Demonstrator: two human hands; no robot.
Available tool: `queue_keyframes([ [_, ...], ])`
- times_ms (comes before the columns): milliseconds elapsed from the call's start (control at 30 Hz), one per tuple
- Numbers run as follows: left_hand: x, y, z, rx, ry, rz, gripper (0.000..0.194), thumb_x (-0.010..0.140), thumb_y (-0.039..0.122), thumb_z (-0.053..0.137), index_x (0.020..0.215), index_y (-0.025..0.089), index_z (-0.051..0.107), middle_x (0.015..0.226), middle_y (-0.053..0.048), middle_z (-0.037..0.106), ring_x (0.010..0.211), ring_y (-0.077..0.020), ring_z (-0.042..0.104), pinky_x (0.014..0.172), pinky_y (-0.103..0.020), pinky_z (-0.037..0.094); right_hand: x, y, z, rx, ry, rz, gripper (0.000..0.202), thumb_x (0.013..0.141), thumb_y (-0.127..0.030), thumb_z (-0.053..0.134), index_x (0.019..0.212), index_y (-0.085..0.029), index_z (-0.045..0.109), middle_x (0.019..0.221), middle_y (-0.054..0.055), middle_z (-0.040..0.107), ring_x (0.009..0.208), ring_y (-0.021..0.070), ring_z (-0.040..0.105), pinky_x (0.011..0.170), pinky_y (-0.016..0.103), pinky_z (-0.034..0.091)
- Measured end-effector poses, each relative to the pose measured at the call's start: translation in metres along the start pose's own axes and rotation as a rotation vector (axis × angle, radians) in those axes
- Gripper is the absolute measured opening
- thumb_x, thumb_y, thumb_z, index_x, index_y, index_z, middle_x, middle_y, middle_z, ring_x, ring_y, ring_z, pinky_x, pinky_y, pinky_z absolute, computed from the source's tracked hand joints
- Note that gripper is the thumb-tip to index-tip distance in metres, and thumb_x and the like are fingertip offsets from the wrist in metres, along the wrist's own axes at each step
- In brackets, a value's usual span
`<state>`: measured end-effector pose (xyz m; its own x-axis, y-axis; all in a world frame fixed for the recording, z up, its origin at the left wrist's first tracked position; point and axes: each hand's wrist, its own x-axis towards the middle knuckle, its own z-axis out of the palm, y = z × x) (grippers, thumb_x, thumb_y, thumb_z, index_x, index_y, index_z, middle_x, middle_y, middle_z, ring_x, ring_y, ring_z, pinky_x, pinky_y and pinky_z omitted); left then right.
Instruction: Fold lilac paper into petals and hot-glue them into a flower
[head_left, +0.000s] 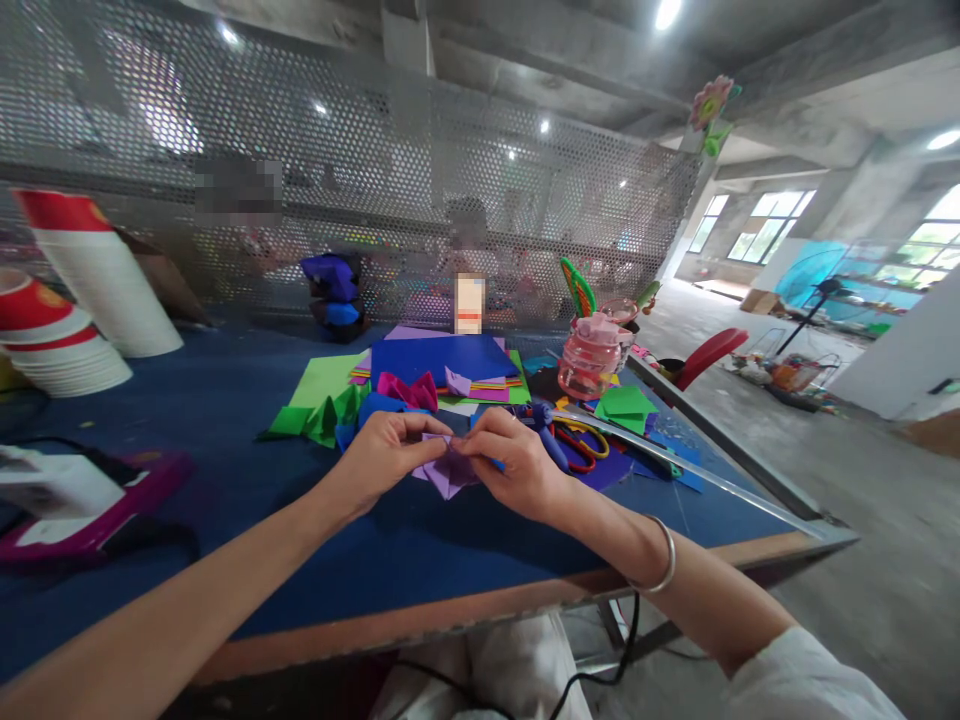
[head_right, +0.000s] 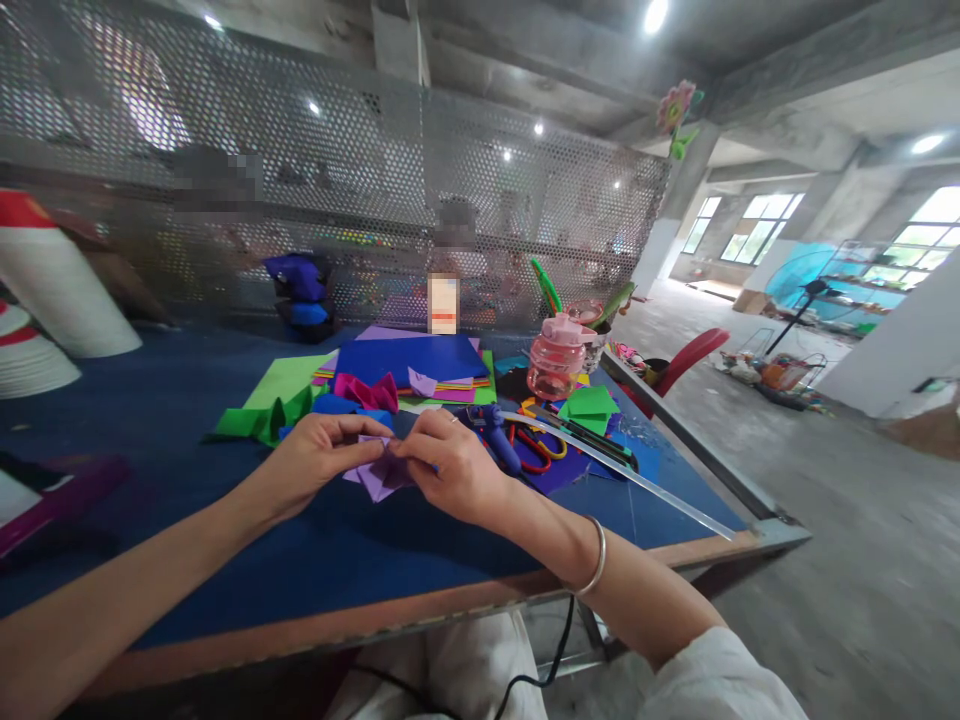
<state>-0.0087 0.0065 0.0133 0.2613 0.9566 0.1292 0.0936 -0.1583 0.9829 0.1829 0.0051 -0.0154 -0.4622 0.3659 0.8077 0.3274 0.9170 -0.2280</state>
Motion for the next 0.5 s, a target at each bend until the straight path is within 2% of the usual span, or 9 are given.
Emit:
queue_keyframes([
  [167, 0.001, 0.0, -0.002, -0.003, -0.052, -0.01, 0.021, 0.057, 0.03, 0.079, 0.073, 0.018, 0.075, 0.065, -0.001, 0.071, 0.056, -0.0133, 0.062, 0.054, -0.022, 0.047, -0.001, 0.003, 0.001, -0.081, -0.01, -0.014, 0.021, 0.09, -0.008, 0.048, 0.091, -0.019, 0.065, 0.085, 0.006, 0.061, 0.08, 0.0152, 0.058, 0.071, 0.029, 0.051],
  [300, 0.002, -0.002, -0.003, 0.043, -0.047, 0.013, 0.023, 0.058, 0.035, 0.08, 0.072, 0.018, 0.075, 0.064, -0.002, 0.071, 0.054, -0.014, 0.061, 0.052, -0.022, 0.048, -0.001, 0.0, 0.001, -0.089, -0.011, -0.003, 0.022, 0.089, -0.007, 0.047, 0.089, -0.018, 0.065, 0.085, 0.007, 0.062, 0.082, 0.0162, 0.059, 0.072, 0.029, 0.051],
  [433, 0.004, -0.006, -0.002, 0.061, -0.045, 0.022, 0.024, 0.057, 0.036, 0.079, 0.07, 0.017, 0.074, 0.063, -0.002, 0.071, 0.054, -0.0154, 0.062, 0.052, -0.024, 0.049, 0.001, -0.009, -0.003, -0.034, -0.017, 0.068, 0.024, 0.08, -0.005, 0.049, 0.093, -0.017, 0.066, 0.088, 0.007, 0.063, 0.08, 0.0157, 0.061, 0.072, 0.028, 0.052],
  [500, 0.004, -0.006, -0.001, 0.089, -0.041, 0.039, 0.023, 0.059, 0.035, 0.077, 0.071, 0.016, 0.073, 0.063, -0.003, 0.071, 0.054, -0.0158, 0.063, 0.053, -0.024, 0.05, 0.003, -0.013, -0.004, 0.023, -0.004, 0.151, 0.024, 0.079, -0.007, 0.05, 0.094, -0.016, 0.067, 0.086, 0.006, 0.064, 0.077, 0.0149, 0.062, 0.07, 0.027, 0.052],
])
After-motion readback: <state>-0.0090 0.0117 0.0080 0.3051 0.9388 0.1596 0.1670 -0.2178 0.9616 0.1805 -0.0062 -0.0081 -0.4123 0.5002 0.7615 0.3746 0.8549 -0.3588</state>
